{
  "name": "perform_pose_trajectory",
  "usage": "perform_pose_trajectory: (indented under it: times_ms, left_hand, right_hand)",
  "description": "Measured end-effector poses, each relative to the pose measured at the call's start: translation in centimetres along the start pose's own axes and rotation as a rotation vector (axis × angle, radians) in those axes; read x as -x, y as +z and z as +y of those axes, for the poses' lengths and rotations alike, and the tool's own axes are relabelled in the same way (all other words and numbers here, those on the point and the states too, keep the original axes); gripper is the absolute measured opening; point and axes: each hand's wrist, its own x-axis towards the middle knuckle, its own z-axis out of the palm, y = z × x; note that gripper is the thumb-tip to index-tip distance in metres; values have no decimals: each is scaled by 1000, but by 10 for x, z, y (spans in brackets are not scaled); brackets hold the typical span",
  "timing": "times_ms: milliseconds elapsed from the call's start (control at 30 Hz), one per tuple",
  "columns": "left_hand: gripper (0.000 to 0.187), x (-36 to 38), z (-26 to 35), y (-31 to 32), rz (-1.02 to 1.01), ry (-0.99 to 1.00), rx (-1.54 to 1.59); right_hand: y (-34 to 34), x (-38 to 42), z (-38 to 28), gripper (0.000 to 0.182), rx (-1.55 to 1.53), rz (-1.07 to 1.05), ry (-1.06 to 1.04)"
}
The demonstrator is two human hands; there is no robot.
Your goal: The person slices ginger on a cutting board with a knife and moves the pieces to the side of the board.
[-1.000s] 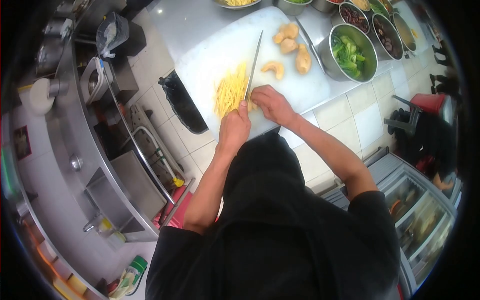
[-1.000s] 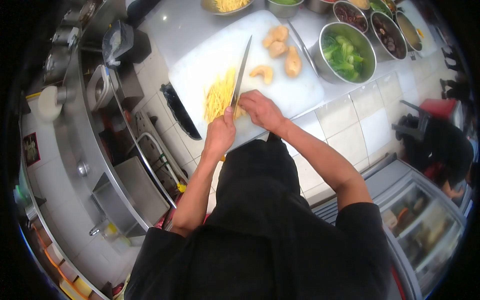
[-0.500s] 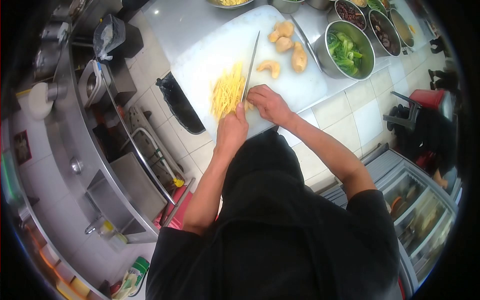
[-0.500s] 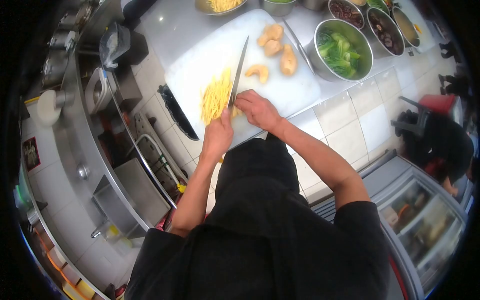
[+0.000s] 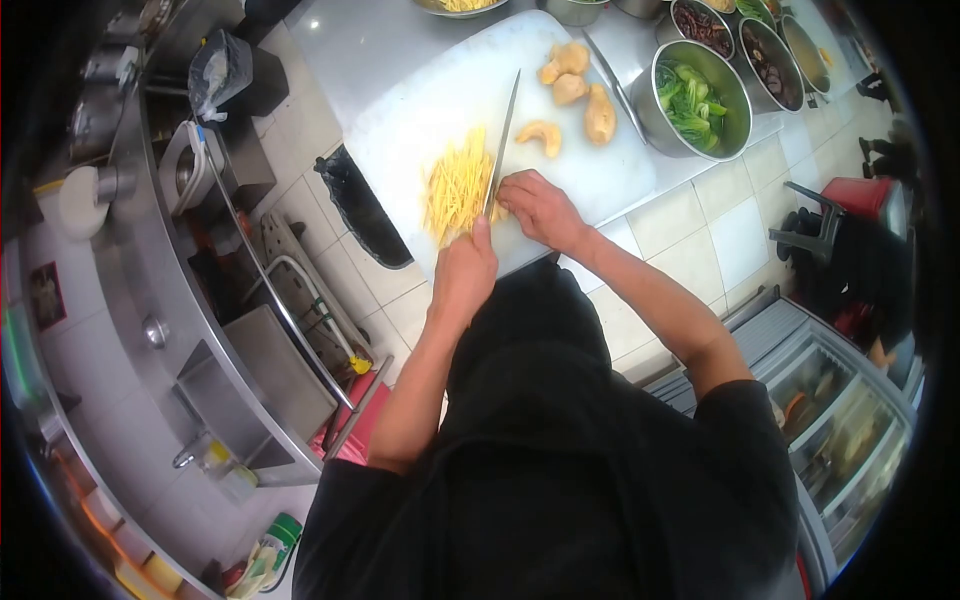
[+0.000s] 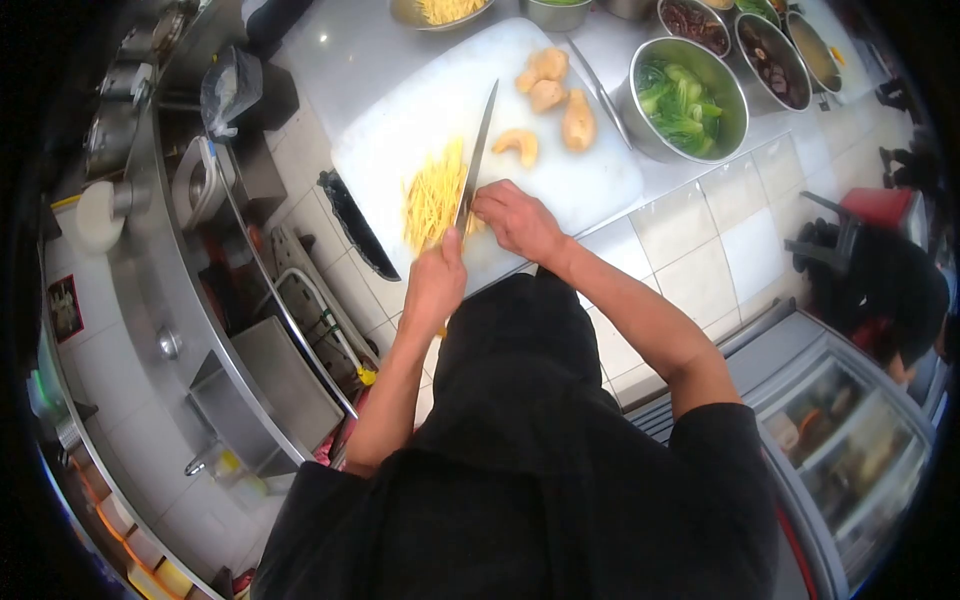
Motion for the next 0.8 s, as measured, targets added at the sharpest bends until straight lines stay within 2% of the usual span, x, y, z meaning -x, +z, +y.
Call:
perform_pose_trajectory:
  times_ms: [100, 200, 333, 467, 600, 633, 700, 800]
  left_hand:
    - [63, 27, -18, 8, 45, 4, -9]
    - [64, 11, -28, 32, 92, 46, -19]
    - [65, -25, -1, 17, 86, 99, 53]
    - [65, 7, -4, 5, 31, 31, 26]
    - [64, 26, -26, 21, 52, 6, 5]
    - [64, 19, -24, 23, 48, 4, 4]
    - [65, -7, -15, 25, 81, 122, 56]
    - [64, -25, 3, 17, 78, 93, 54]
  right_hand:
    - [0, 0, 0, 21, -15, 4, 13]
    - [-3, -3, -1, 21, 32, -1, -40]
    - [-3, -5, -1, 21, -3, -5, -17]
    - [0, -1, -5, 21, 24, 25, 25]
    - [1, 0, -2, 22, 28, 31, -11]
    - [1, 2, -1, 22, 27, 30, -6]
    - [1, 1, 1, 22, 42, 12, -17]
    - [1, 1, -5, 21, 61, 11, 29]
